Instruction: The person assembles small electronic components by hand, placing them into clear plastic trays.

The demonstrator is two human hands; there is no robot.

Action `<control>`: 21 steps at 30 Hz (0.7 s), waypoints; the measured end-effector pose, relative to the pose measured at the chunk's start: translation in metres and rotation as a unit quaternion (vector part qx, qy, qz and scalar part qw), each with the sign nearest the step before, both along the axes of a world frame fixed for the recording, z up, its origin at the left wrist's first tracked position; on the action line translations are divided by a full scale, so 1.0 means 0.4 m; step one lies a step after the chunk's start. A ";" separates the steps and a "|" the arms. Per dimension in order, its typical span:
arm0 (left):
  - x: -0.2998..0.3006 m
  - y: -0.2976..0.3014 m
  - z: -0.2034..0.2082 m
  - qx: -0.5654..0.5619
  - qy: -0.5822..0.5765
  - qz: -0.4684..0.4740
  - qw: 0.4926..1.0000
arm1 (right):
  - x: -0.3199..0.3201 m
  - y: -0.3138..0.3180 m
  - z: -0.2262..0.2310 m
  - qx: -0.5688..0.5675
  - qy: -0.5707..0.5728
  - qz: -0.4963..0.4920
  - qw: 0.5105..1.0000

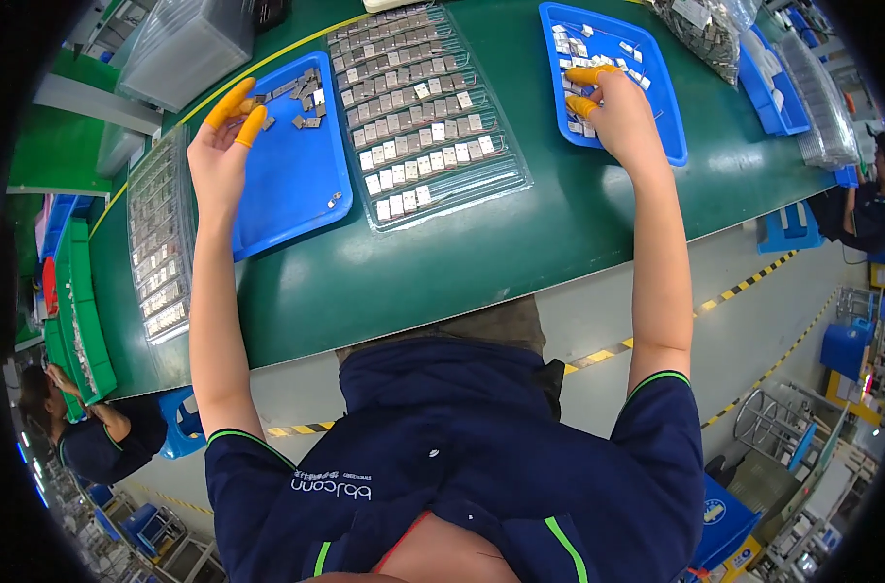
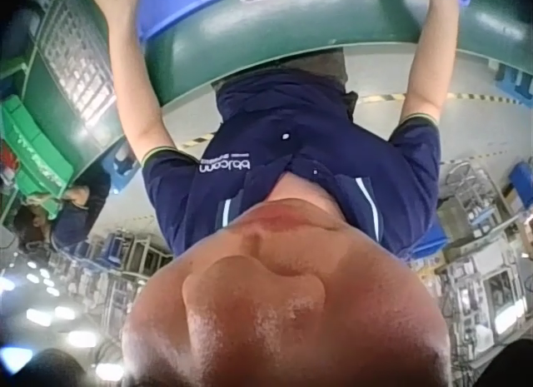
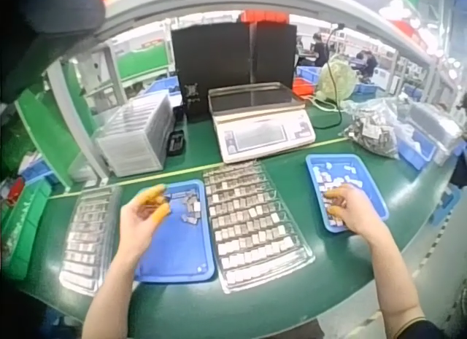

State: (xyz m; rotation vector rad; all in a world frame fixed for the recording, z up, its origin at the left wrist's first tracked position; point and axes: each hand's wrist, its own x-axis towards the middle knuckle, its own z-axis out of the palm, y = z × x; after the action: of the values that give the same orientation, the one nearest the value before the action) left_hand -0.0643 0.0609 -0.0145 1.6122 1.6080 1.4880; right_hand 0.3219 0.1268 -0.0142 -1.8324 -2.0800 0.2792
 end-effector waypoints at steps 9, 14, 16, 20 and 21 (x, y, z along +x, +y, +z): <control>0.002 -0.025 0.021 -0.137 -0.139 -0.107 0.975 | -0.002 0.041 0.009 0.014 -0.002 0.018 1.000; 0.013 -0.023 0.006 -0.120 -0.094 -0.103 0.983 | 0.002 0.044 0.004 0.027 0.057 0.026 0.998; 0.022 -0.024 0.006 -0.115 -0.129 -0.100 0.980 | 0.010 0.051 0.000 0.055 0.089 0.057 0.993; 0.077 -0.036 0.025 -0.096 -0.204 -0.077 0.971 | -0.032 0.029 0.029 0.123 0.286 0.092 0.946; 0.093 -0.044 0.022 -0.100 -0.204 -0.076 0.971 | -0.067 0.013 0.044 0.094 0.391 0.137 0.905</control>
State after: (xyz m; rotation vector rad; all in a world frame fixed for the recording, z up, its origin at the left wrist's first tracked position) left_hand -0.0272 0.0433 -0.0055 1.1949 1.3233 1.4143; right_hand 0.2951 0.1320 0.0032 -1.0434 -1.6828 0.7215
